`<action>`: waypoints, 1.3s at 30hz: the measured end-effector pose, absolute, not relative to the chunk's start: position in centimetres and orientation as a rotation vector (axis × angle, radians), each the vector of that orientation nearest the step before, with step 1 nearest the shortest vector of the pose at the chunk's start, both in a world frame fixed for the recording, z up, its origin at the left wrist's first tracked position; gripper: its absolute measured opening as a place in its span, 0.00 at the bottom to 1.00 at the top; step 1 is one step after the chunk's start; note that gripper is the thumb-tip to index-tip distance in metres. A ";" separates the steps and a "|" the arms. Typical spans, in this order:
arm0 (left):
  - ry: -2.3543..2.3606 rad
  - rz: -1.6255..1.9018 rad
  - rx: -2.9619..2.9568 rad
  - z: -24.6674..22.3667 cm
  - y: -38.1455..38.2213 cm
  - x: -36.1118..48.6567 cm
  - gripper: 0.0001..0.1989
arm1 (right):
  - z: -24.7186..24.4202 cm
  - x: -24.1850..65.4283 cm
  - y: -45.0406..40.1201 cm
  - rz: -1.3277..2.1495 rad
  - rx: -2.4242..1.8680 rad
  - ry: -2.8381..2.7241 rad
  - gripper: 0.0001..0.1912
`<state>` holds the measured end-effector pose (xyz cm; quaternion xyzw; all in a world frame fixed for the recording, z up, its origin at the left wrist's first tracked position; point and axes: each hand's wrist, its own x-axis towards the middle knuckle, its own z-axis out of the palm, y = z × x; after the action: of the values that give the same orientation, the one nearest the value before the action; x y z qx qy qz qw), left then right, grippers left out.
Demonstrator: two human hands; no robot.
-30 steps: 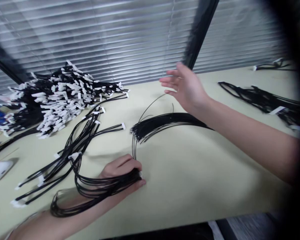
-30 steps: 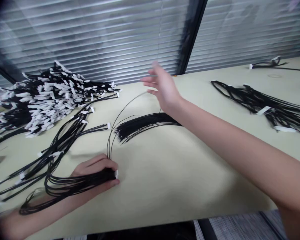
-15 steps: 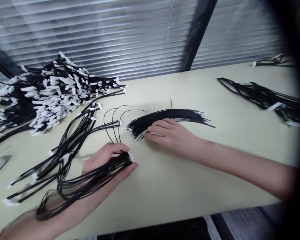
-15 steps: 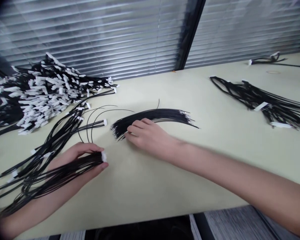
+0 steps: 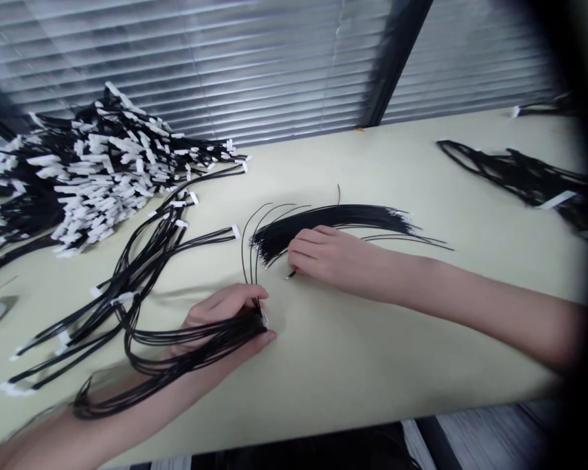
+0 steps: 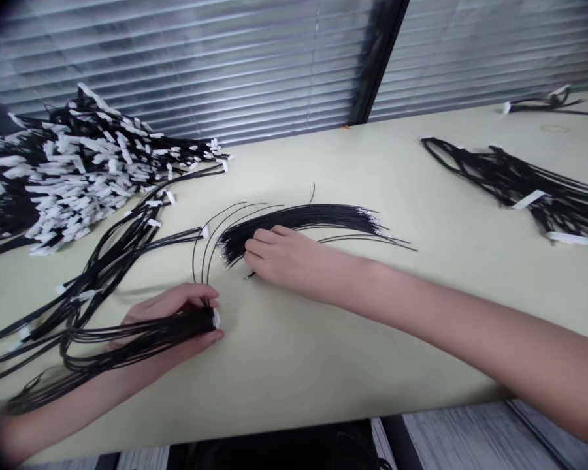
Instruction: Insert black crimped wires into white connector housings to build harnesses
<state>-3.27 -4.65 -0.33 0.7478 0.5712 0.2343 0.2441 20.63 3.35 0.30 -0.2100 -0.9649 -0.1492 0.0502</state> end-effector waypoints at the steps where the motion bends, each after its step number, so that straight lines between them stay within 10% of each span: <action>1: 1.561 0.632 2.043 -0.3 -4.6 -3.3 0.17 | 0.4 20.7 3.2 -0.484 -0.624 -2.958 0.10; 13: 1.527 0.596 1.956 -0.6 -4.6 -3.2 0.21 | 0.9 20.6 2.0 -0.597 -0.595 -3.019 0.15; 22: 1.491 0.624 1.954 -0.1 -4.7 -3.0 0.20 | 1.8 20.0 -0.2 0.345 -0.616 -2.847 0.11; 31: 1.580 0.622 1.998 -0.3 -4.8 -2.8 0.24 | 2.3 17.7 -1.5 -0.410 -0.460 -2.880 0.19; 39: 1.609 0.610 2.007 0.3 -4.9 -2.4 0.22 | 2.6 17.3 -1.7 -0.352 -0.472 -2.822 0.16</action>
<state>-2.40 -4.94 0.30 0.7358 0.5897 0.2237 0.2465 17.33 -1.70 2.60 -0.1624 -0.9707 -0.1210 0.1290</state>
